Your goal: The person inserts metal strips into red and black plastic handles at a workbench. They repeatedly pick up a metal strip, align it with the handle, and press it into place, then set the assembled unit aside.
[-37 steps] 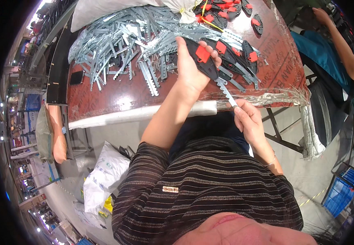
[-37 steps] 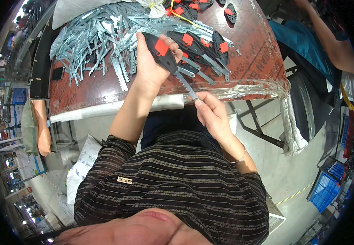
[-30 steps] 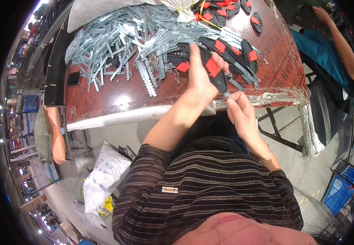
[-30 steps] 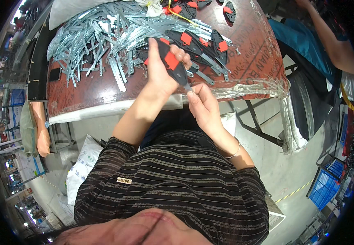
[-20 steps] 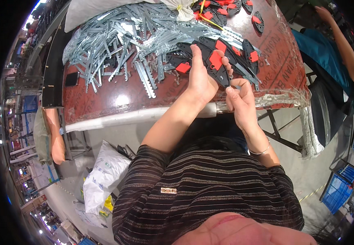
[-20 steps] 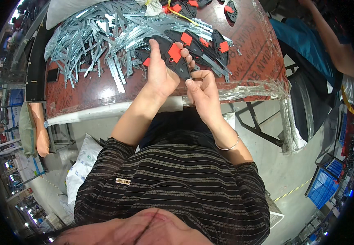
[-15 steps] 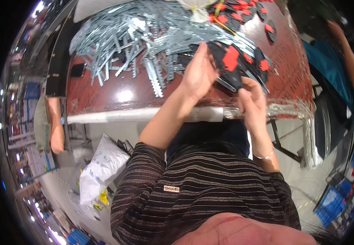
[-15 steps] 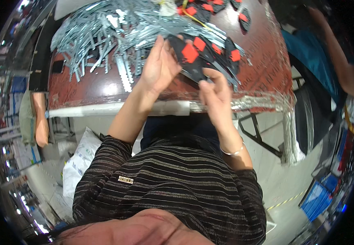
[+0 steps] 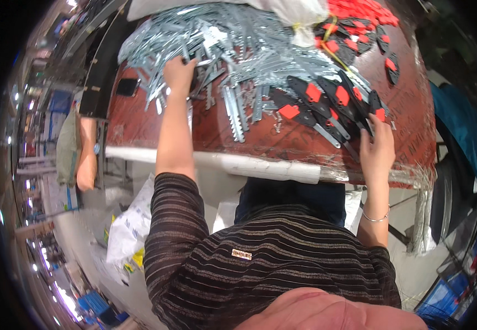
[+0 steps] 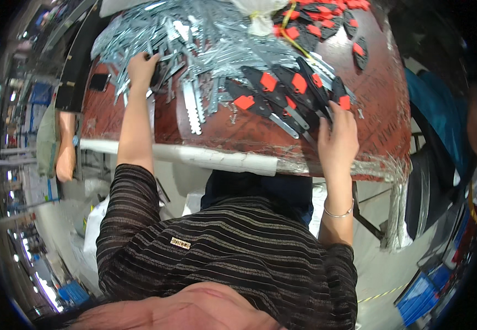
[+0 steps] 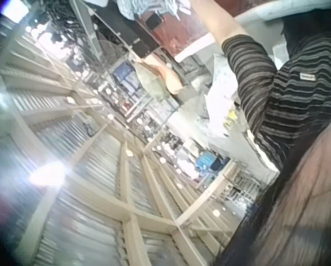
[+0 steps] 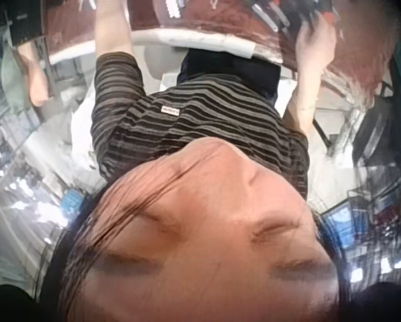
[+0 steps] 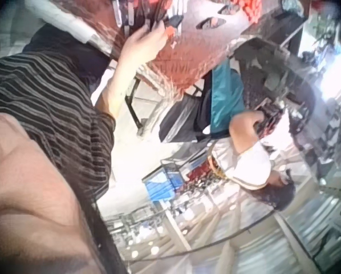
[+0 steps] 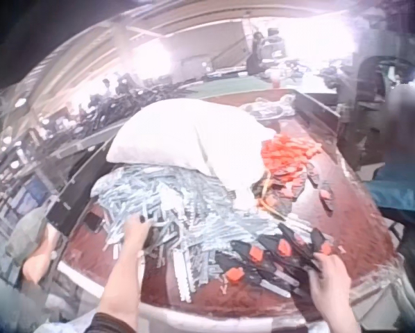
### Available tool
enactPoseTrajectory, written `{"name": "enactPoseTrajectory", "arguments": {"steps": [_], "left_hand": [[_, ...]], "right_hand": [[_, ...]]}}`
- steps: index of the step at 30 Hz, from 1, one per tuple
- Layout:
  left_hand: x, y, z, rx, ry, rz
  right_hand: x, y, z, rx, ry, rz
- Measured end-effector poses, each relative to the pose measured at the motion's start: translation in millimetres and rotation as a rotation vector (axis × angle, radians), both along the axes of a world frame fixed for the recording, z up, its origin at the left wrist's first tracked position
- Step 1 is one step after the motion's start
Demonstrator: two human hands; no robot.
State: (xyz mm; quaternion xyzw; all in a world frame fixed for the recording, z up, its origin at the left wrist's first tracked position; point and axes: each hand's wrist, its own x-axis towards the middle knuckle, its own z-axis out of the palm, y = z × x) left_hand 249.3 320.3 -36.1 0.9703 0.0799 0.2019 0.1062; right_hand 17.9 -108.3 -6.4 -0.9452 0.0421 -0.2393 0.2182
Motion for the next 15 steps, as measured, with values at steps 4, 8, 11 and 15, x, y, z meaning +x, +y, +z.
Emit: {"name": "enactPoseTrajectory", "arguments": {"steps": [4,8,11,15], "left_hand": [[-1.3,20.9,12.6,0.066,0.106,-0.013],[-23.0,12.6,35.0,-0.011,-0.188,-0.001],[-71.9,-54.5,72.7,-0.288,-0.087,-0.476],[-148.3,-177.2,93.9,-0.503,0.292,-1.178]], "right_hand": [[-5.3,-1.1,1.8,-0.01,-0.004,0.031],[-15.4,-6.3,9.0,0.023,-0.144,0.026],[-24.0,2.3,20.5,-0.018,-0.289,0.074],[-31.7,23.2,41.2,-0.026,-0.215,0.307]]}}
